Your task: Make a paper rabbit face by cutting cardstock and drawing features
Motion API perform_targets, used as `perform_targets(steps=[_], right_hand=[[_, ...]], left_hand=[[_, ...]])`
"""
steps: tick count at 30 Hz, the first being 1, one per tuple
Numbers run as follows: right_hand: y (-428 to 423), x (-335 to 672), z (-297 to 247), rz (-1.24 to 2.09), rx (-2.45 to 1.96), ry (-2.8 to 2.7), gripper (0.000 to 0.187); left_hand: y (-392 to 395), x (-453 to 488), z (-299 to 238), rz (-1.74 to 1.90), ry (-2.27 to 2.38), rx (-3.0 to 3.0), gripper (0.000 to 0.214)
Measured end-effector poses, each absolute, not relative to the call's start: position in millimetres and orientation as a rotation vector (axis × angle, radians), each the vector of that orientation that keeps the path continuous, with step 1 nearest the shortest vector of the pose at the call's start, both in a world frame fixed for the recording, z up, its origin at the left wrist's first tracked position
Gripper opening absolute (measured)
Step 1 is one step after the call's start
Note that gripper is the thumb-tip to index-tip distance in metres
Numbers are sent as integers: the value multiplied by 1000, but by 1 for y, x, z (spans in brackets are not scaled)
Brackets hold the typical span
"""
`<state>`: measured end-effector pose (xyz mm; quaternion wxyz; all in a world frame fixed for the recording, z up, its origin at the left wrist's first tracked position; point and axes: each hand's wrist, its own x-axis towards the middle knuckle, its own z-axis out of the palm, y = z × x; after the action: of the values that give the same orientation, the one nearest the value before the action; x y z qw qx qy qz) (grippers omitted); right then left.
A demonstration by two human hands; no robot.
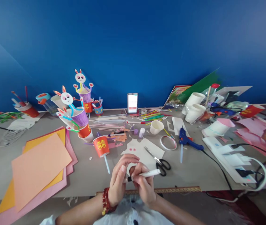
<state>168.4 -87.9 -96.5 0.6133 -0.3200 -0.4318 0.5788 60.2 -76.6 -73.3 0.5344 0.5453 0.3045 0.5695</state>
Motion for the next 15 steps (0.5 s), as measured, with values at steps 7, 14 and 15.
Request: perform_targets(steps=[7, 14, 15], right_hand=[[-66, 181, -73, 1301, -868, -1074, 20], [-50, 196, -71, 1527, -946, -1004, 45], [-50, 200, -74, 1520, -938, -983, 50]], left_hand=[[-54, 43, -51, 900, 885, 1712, 29], [-10, 7, -22, 577, 934, 2228, 27], [4, 4, -18, 617, 1021, 2301, 26]])
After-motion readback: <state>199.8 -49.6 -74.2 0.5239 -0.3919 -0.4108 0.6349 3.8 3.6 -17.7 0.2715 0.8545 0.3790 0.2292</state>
